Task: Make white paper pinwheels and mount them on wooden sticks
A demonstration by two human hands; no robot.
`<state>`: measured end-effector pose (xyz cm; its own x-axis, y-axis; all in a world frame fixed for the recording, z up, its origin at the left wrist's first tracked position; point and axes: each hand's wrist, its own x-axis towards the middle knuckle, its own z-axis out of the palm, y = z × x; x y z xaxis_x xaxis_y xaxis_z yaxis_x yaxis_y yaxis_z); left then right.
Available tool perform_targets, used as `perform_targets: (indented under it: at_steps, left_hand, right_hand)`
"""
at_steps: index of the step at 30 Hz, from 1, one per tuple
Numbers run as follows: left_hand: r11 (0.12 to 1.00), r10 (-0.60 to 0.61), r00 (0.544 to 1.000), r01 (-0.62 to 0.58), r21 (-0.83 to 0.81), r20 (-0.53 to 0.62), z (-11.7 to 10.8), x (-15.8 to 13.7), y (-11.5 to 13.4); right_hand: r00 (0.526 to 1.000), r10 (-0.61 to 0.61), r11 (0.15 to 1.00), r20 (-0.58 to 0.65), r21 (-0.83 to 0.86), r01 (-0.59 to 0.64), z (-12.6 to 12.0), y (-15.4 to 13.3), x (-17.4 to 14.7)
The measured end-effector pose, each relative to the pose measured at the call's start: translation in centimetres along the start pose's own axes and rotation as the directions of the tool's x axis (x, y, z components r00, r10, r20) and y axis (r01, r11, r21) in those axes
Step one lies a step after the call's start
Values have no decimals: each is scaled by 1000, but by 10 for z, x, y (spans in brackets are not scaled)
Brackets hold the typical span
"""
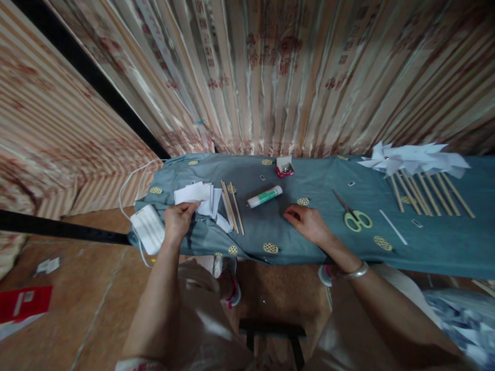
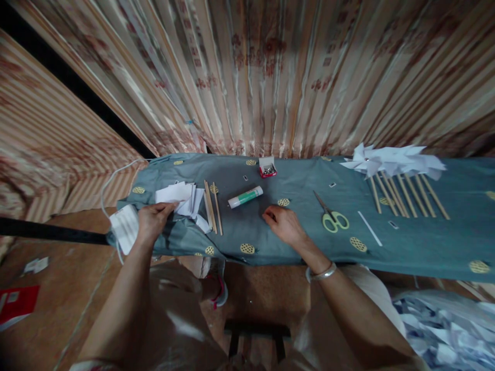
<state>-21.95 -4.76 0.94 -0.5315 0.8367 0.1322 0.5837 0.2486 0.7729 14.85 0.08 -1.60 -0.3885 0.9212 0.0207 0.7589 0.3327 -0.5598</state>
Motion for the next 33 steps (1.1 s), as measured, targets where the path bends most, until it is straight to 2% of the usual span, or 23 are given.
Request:
perform_targets:
  at_steps: [8,12,14,18,20,22,23,25,28,30,33]
  left_hand:
    - [995,38,999,-36,-88,12,-3,-2,-4]
    - [994,-5,993,-7,-105,-117,-2,-7,7]
    - [987,10,978,-43,-155,-209,-1,-10,15]
    - [955,152,948,-214,-206,-280,3,-21,40]
    - [931,264,925,-319,-179,-273,8,-33,58]
    - [883,408,891,-441,-164,-197,18,-49,78]
    - [850,487,863,-503,-157,-133,26,-58,88]
    - [768,626,780,-618,-169,-6,46,-76,104]
    - [592,806,570,-775,-222,160,89,-100,114]
    - [517,846,459,-830,-210,271,118,-113,113]
    - [438,863,350,-877,-195,365,152,-127,107]
  right_hand:
    - [1000,-24,1000,-11,-7,24,0,2,1]
    - [1000,-9,1000,-13,-1,9,1,3,0]
    - [1000,-3,1000,-10,18,3,1,2,0]
    - [999,-5,995,-35,100,8,-4,2,-3]
    - [998,2,990,-59,139,6,-9,5,-6]
    - [995,28,988,-94,156,-13,-15,11,-9]
    - [992,48,987,-120,160,-28,-19,15,-11]
    - [981,94,983,-172,171,-64,-27,26,-15]
    - [957,168,975,-238,181,-126,-41,44,-22]
    - [943,204,973,-264,165,-164,-50,55,-27]
    - [927,229,972,-297,120,-202,-59,65,-33]
